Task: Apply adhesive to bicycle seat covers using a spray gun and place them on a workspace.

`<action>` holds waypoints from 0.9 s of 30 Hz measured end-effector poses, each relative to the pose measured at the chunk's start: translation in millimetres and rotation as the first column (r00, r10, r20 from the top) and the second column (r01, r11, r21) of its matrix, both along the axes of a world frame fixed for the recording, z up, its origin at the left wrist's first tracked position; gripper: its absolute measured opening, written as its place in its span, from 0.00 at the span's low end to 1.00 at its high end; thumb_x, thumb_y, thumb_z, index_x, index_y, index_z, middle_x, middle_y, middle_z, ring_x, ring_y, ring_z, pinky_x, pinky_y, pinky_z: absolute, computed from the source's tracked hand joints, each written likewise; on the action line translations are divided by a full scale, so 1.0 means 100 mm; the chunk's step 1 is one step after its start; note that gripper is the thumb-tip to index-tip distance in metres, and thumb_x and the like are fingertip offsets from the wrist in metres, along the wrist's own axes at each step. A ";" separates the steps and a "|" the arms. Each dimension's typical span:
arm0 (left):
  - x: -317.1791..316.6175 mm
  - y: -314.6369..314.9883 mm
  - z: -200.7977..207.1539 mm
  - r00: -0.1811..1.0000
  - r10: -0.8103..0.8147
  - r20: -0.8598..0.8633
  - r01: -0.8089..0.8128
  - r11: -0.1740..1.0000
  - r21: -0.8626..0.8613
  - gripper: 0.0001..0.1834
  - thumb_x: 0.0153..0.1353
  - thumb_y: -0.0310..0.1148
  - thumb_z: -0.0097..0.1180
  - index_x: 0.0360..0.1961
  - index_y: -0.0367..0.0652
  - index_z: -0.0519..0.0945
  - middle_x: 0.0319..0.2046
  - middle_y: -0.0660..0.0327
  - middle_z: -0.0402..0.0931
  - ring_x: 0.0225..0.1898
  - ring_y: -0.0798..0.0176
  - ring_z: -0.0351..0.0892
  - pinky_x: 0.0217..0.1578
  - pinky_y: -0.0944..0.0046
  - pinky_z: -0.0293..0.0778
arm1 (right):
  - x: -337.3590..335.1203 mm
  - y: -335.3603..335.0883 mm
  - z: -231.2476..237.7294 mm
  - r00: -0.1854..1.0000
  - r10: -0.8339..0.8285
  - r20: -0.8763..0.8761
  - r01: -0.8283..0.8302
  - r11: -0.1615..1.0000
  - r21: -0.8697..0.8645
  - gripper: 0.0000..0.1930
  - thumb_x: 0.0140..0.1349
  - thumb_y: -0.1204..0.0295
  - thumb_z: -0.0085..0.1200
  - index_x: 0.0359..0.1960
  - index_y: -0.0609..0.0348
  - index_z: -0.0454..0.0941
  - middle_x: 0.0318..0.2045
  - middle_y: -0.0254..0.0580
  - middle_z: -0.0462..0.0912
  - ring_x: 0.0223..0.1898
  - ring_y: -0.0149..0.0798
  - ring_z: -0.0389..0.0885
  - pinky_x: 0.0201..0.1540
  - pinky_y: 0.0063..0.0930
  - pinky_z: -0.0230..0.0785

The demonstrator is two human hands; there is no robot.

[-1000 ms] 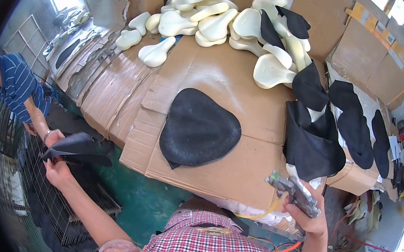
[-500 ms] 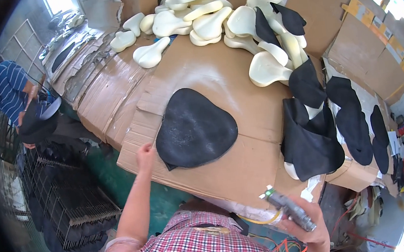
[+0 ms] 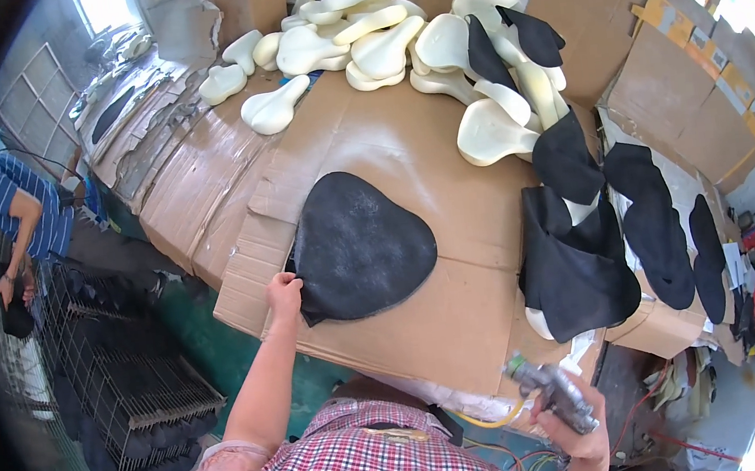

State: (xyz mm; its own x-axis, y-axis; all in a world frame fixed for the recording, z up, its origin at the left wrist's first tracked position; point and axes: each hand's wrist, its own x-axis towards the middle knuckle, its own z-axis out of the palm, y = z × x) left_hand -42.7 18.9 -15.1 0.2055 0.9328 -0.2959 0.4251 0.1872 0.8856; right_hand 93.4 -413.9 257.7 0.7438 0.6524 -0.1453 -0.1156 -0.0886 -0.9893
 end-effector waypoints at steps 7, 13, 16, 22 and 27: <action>0.32 -0.23 0.29 0.888 0.411 0.205 -0.282 0.840 -0.464 0.32 0.51 0.17 0.49 0.59 0.47 0.64 0.48 0.56 0.71 0.41 0.60 0.75 0.36 0.60 0.74 | -0.05 0.04 -0.09 0.995 0.060 -0.078 -0.061 0.998 -0.006 0.30 0.45 0.83 0.59 0.55 0.71 0.68 0.30 0.45 0.79 0.32 0.35 0.79 0.37 0.28 0.73; 1.10 0.05 1.38 0.448 0.087 0.890 0.416 0.861 -0.293 0.28 0.54 0.16 0.45 0.57 0.49 0.67 0.48 0.62 0.72 0.47 0.58 0.75 0.42 0.54 0.76 | -0.06 -0.04 -0.10 0.994 0.106 -0.034 -0.105 0.994 0.037 0.31 0.44 0.83 0.59 0.56 0.70 0.68 0.34 0.46 0.79 0.35 0.35 0.78 0.39 0.28 0.72; 1.28 0.18 2.15 0.212 0.002 0.977 0.424 0.901 -0.093 0.23 0.56 0.19 0.48 0.54 0.47 0.69 0.47 0.63 0.74 0.47 0.60 0.76 0.50 0.55 0.72 | -0.09 -0.04 -0.08 0.995 0.101 -0.027 -0.101 0.995 0.002 0.31 0.44 0.83 0.60 0.56 0.69 0.68 0.35 0.45 0.79 0.35 0.35 0.78 0.39 0.28 0.72; 0.61 0.38 3.04 0.053 -0.056 0.997 0.281 0.959 0.039 0.17 0.61 0.21 0.45 0.52 0.40 0.71 0.47 0.57 0.76 0.48 0.60 0.76 0.47 0.60 0.75 | -0.10 -0.13 -0.08 0.978 0.193 -0.075 -0.198 0.979 -0.054 0.31 0.43 0.83 0.59 0.55 0.69 0.69 0.33 0.44 0.79 0.34 0.34 0.79 0.38 0.26 0.71; -0.40 0.83 2.82 0.031 -0.018 0.999 0.152 0.988 0.013 0.16 0.62 0.22 0.44 0.52 0.36 0.72 0.49 0.51 0.75 0.51 0.52 0.75 0.55 0.50 0.68 | -0.19 -0.07 0.08 0.999 0.031 0.015 -0.031 0.998 -0.053 0.30 0.45 0.81 0.59 0.54 0.70 0.70 0.31 0.42 0.79 0.33 0.31 0.78 0.37 0.24 0.71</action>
